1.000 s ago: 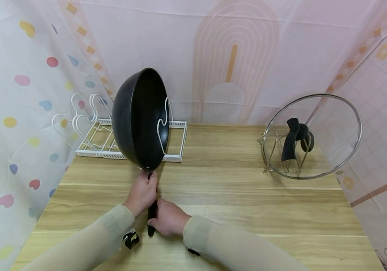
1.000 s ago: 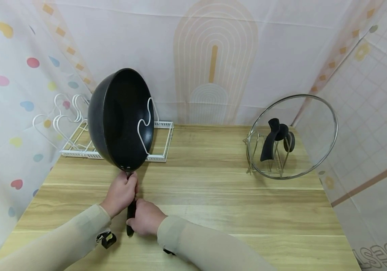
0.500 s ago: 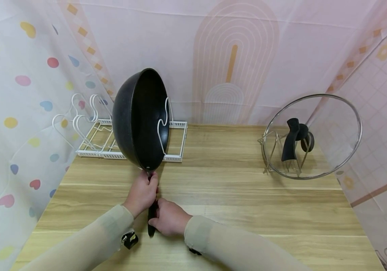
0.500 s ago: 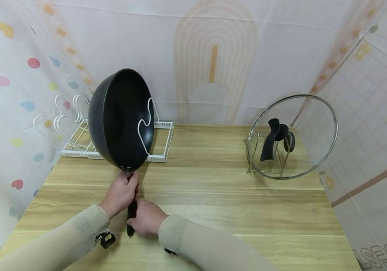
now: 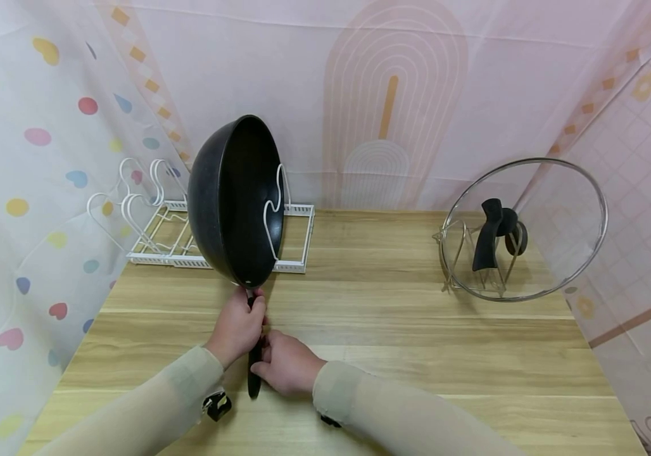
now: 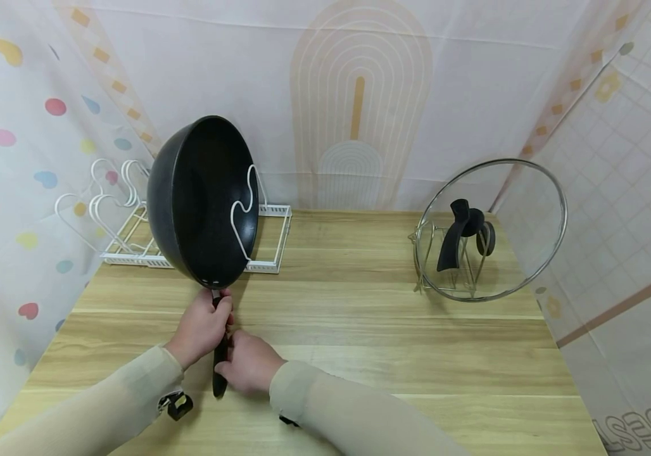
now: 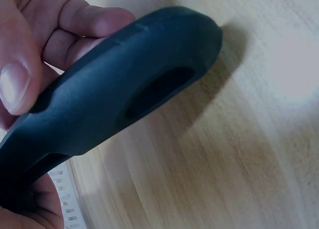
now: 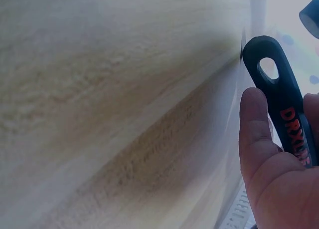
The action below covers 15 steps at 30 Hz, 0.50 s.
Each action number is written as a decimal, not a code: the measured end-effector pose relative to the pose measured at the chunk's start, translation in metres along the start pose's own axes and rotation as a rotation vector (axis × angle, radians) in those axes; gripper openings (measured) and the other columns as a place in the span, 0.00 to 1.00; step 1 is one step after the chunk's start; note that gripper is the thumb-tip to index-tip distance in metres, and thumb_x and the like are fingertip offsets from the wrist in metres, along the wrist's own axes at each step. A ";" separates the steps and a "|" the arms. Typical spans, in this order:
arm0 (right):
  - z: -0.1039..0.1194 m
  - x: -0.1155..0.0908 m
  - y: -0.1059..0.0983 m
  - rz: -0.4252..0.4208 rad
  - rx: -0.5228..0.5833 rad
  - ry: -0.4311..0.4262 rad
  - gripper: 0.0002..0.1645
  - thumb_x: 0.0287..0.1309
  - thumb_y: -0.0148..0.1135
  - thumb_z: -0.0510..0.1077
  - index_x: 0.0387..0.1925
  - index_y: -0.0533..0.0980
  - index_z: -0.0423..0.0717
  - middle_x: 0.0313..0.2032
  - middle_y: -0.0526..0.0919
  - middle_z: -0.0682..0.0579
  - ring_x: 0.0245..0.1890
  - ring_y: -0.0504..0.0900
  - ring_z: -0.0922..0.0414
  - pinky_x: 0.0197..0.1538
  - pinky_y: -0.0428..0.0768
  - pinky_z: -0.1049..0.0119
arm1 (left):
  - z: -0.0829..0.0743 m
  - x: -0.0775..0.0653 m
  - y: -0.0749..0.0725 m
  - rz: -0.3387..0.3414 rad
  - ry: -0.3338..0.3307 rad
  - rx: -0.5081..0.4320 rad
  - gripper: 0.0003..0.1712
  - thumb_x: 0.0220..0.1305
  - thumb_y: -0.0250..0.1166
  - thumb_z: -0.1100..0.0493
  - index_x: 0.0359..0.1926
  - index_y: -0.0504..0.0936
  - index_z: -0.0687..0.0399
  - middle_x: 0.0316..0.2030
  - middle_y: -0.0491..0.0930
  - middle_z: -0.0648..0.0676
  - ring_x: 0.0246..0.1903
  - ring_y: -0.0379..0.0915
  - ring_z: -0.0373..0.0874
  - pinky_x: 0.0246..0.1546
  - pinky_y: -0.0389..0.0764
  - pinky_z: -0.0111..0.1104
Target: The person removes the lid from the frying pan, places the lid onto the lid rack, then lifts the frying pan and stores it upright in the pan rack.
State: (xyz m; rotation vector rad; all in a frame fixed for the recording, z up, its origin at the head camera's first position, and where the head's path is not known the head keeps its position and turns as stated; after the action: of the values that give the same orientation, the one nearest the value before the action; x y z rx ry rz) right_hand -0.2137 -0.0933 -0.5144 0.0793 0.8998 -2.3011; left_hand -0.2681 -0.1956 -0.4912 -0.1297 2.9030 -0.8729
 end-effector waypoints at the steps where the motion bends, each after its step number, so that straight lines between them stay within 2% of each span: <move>1: -0.001 0.000 -0.001 -0.004 0.003 0.002 0.14 0.68 0.69 0.45 0.47 0.74 0.44 0.28 0.79 0.60 0.27 0.73 0.66 0.36 0.73 0.73 | 0.000 0.000 0.000 -0.003 0.002 0.004 0.11 0.78 0.49 0.59 0.52 0.73 0.60 0.29 0.80 0.55 0.27 0.80 0.42 0.36 0.79 0.35; 8: -0.006 0.001 -0.011 -0.047 0.010 0.016 0.21 0.69 0.69 0.48 0.55 0.75 0.40 0.35 0.88 0.57 0.34 0.81 0.67 0.43 0.79 0.73 | -0.001 -0.001 -0.002 -0.009 0.009 0.030 0.12 0.77 0.50 0.59 0.54 0.72 0.61 0.32 0.81 0.57 0.29 0.81 0.42 0.37 0.80 0.35; 15: -0.008 0.002 -0.025 -0.082 0.006 0.018 0.24 0.70 0.68 0.49 0.59 0.75 0.41 0.37 0.85 0.58 0.36 0.80 0.66 0.47 0.80 0.70 | -0.003 -0.002 -0.004 -0.017 0.036 0.081 0.13 0.76 0.53 0.60 0.55 0.72 0.63 0.38 0.78 0.58 0.34 0.79 0.48 0.43 0.76 0.37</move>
State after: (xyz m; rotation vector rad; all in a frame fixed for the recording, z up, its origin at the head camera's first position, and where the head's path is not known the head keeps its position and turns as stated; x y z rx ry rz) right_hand -0.2314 -0.0752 -0.5062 0.0671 0.9212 -2.3821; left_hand -0.2666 -0.1970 -0.4870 -0.1338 2.8985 -1.0044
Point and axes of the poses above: each hand's wrist, its own x-axis towards the middle knuckle, its own y-axis out of the palm, z = x × y, the point moved 10 cm from there along x, towards the middle knuckle
